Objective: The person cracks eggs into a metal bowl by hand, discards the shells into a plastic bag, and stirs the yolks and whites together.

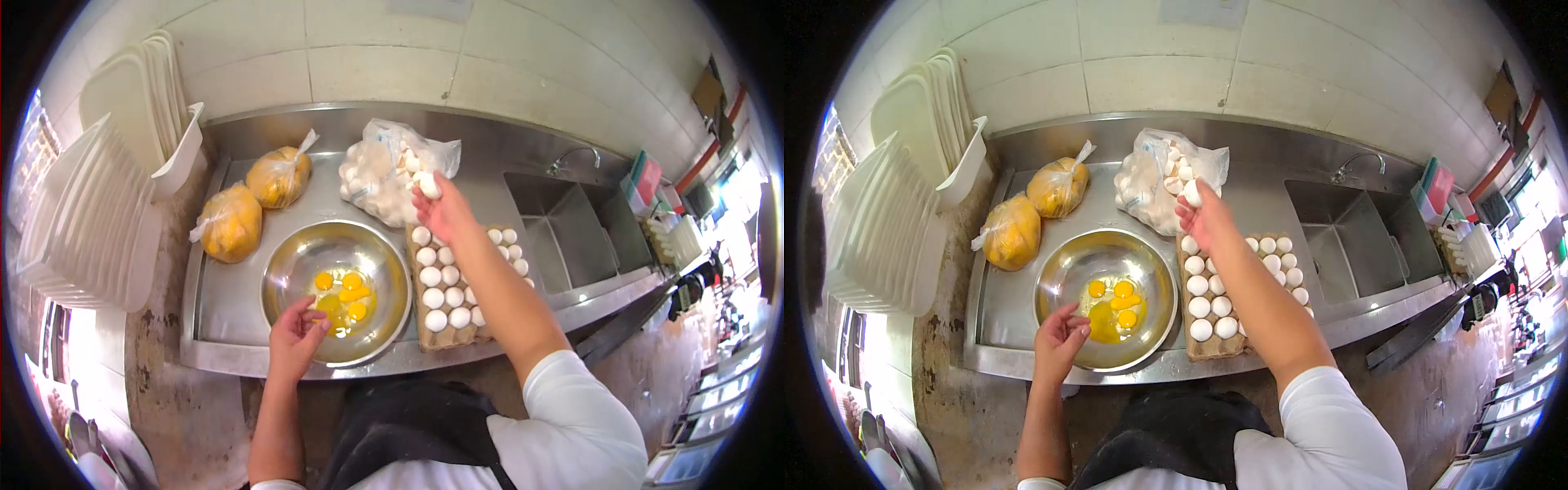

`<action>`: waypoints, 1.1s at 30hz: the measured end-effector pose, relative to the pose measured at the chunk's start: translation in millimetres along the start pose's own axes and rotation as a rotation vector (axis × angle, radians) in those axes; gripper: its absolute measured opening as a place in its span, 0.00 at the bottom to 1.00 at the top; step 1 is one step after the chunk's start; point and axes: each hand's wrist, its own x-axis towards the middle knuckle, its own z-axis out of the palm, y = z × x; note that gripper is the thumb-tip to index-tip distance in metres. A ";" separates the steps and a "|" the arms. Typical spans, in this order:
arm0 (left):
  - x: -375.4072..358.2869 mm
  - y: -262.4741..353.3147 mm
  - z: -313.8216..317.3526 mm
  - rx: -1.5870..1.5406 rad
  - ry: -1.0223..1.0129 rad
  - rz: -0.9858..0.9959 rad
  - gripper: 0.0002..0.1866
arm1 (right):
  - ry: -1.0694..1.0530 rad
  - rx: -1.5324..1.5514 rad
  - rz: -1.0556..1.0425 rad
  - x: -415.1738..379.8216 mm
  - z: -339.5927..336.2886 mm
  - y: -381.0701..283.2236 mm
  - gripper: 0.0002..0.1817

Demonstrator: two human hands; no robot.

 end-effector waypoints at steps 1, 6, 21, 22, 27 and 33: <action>-3.7 -2.2 0.2 0.001 0.004 -0.001 0.26 | -0.003 0.000 0.003 0.7 13.5 -14.3 0.28; -18.1 -1.6 2.2 -0.066 0.051 -0.002 0.24 | 0.012 0.002 0.109 -19.4 36.2 -66.0 0.42; 5.6 -6.3 34.4 0.014 -0.076 -0.038 0.24 | 0.125 -1.857 -0.156 -113.4 -114.0 -75.1 0.19; 7.3 -6.4 37.6 0.036 -0.098 -0.033 0.24 | 0.098 -1.931 -0.075 -116.9 -114.8 -73.1 0.20; 5.2 -3.9 41.8 0.121 -0.128 -0.036 0.25 | 0.158 -1.926 -0.207 -110.7 -138.2 -44.8 0.25; -8.0 4.2 22.3 0.121 -0.094 -0.048 0.25 | 0.475 -1.181 -0.368 -112.2 -136.7 -30.2 0.25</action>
